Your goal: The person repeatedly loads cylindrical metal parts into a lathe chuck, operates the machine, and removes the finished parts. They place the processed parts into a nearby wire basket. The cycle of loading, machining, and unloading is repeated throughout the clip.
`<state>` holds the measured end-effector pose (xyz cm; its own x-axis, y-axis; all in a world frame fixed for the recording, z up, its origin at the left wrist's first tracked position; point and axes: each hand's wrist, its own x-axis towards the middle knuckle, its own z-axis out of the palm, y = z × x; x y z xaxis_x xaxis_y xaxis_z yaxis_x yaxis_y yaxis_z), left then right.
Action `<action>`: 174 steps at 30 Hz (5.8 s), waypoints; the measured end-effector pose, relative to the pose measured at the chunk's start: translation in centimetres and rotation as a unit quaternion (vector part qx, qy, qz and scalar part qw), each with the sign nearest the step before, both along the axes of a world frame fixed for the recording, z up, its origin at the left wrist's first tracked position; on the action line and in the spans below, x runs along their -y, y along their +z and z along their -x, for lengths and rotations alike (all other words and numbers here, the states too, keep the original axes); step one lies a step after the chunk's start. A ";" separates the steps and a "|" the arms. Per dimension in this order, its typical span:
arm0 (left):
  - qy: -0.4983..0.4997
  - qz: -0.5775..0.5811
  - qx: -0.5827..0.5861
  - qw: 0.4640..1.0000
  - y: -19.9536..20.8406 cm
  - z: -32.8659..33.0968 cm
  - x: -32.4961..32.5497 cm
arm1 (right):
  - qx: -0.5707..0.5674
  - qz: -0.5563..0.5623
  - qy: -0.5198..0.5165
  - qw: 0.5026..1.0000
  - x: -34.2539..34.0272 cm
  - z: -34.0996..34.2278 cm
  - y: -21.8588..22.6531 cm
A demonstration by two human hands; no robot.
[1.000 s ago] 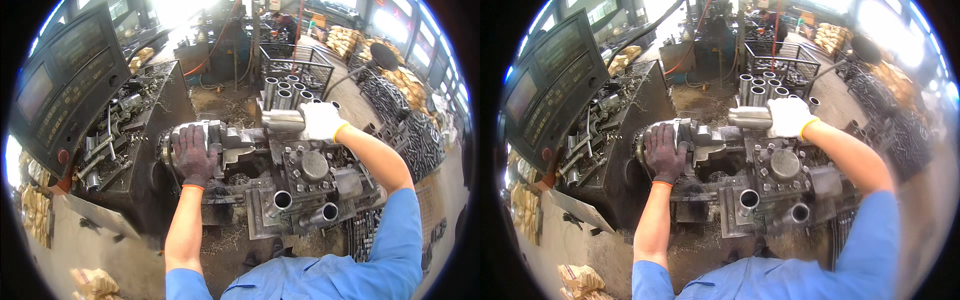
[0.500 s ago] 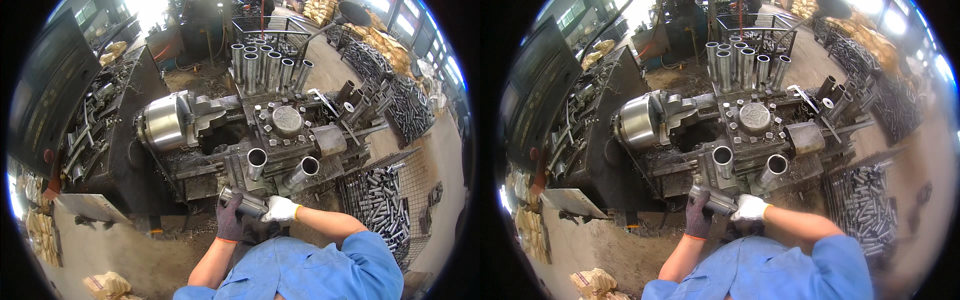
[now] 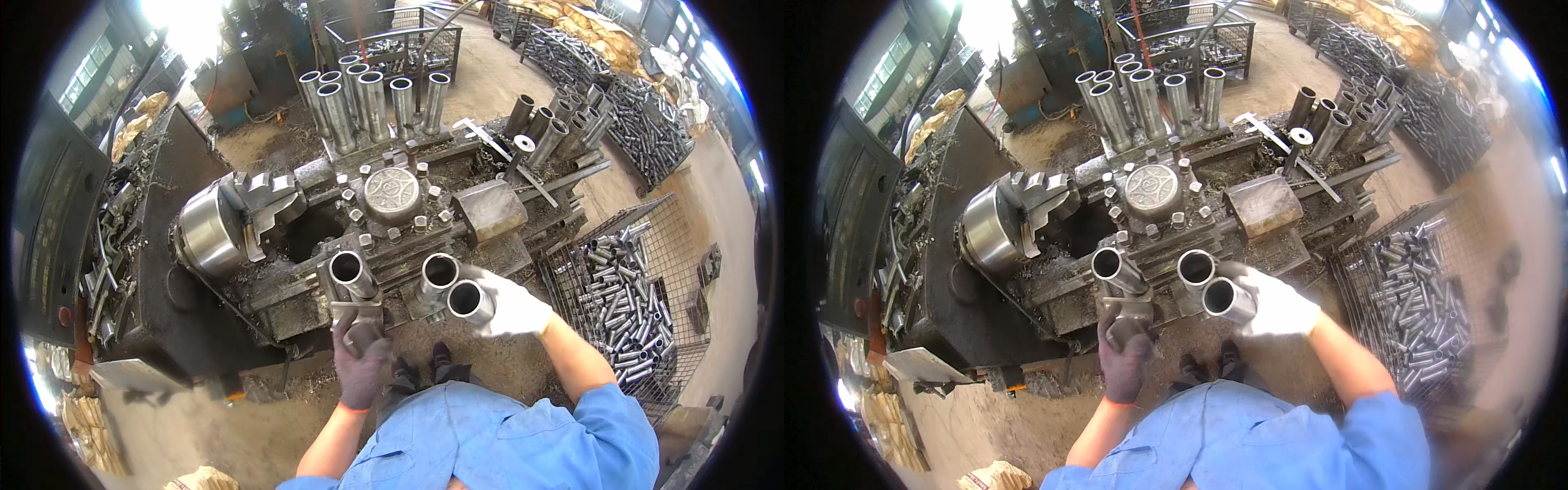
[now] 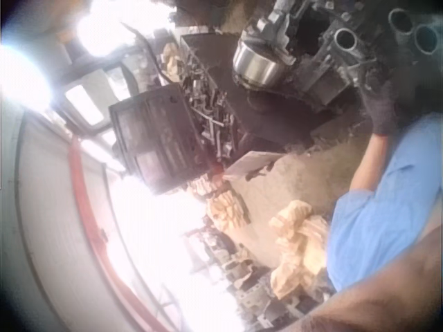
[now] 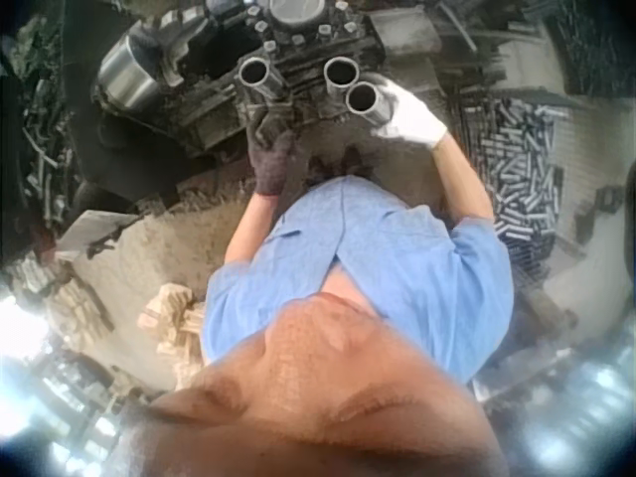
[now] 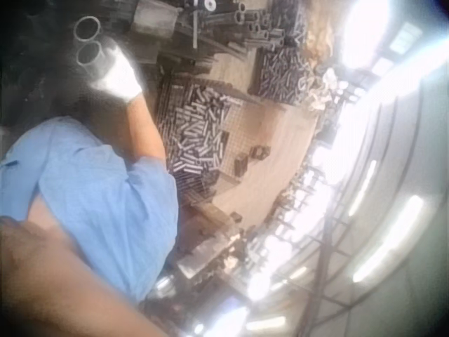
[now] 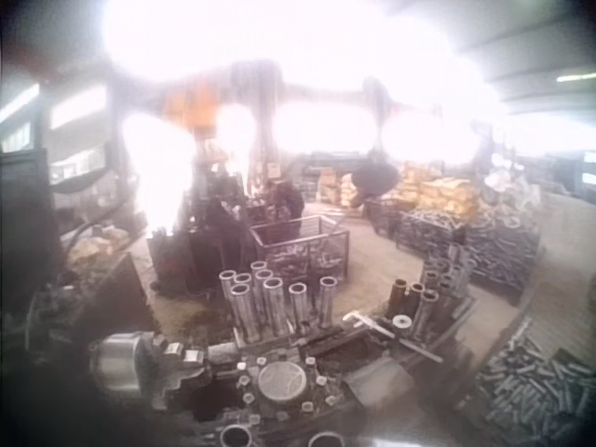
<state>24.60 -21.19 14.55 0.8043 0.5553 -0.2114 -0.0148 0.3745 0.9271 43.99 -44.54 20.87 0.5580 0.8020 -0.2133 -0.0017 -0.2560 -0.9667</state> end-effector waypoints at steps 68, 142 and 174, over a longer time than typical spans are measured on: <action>0.401 0.128 -0.073 0.904 -15.7 17.8 -12.4 | 0.462 0.279 0.325 0.776 -35.8 -20.4 2.6; 0.682 0.200 -0.491 0.503 -11.7 50.1 56.1 | 0.279 -0.170 0.837 0.439 -3.5 55.7 -8.0; 0.533 0.259 -0.778 -0.210 7.6 66.3 85.6 | 0.314 -0.376 0.792 -0.365 44.1 118.5 5.5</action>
